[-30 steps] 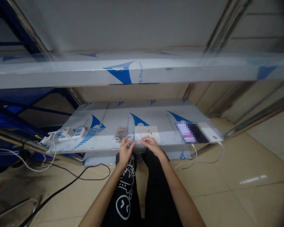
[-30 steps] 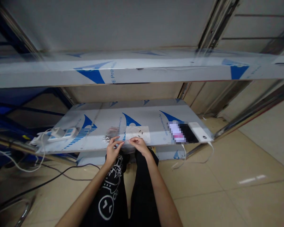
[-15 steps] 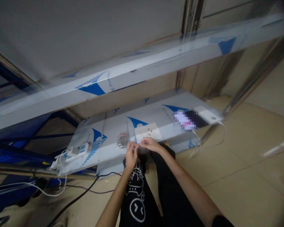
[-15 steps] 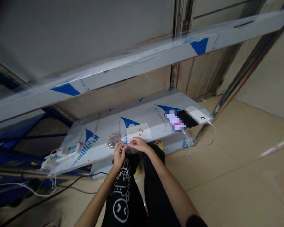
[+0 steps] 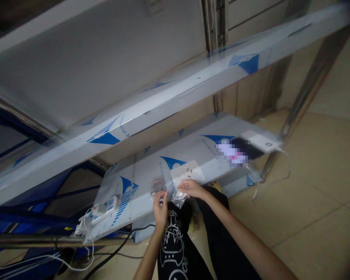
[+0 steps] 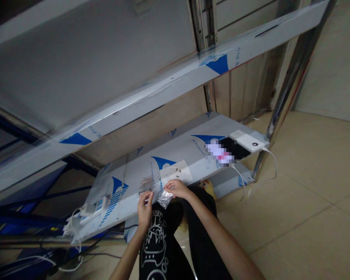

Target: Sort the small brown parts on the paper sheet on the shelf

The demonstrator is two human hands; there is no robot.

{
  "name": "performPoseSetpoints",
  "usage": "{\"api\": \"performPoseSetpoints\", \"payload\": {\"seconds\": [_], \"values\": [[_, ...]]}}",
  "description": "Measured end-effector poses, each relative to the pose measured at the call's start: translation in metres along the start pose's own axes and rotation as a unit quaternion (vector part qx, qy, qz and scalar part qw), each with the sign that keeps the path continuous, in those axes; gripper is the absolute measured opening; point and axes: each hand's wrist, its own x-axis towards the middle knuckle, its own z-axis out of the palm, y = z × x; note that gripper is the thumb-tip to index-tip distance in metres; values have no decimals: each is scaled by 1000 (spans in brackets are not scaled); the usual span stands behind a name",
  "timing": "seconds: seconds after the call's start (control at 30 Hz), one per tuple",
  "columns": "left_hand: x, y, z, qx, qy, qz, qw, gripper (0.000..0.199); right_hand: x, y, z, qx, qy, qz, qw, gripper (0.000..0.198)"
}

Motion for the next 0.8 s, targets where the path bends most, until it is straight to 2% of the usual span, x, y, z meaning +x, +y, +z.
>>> {"api": "performPoseSetpoints", "payload": {"seconds": [0.13, 0.23, 0.3, 0.4, 0.47, 0.6, 0.8], "values": [[0, -11, -9, 76, 35, 23, 996, 28, 1, -5, -7, 40, 84, 19, 996, 21], [1, -15, -15, 189, 70, 41, 979, 24, 7, -3, -9, 55, 148, 26, 987, 30], [2, -16, -17, 254, 67, 48, 964, 23, 11, 1, -8, 45, 179, 27, 982, 26], [2, -18, -17, 309, 47, 54, 948, 21, 18, 6, -3, 7, 175, 14, 984, 14], [1, -20, -15, 327, 34, 51, 943, 20, 23, 10, 3, -25, 155, 7, 988, 13], [-2, -24, -12, 336, 14, 33, 941, 20, 30, 18, 15, -89, 134, -14, 987, 22], [-4, -22, -5, 332, 3, 7, 943, 21, 35, 21, 32, -189, 142, -40, 971, 34]]}}
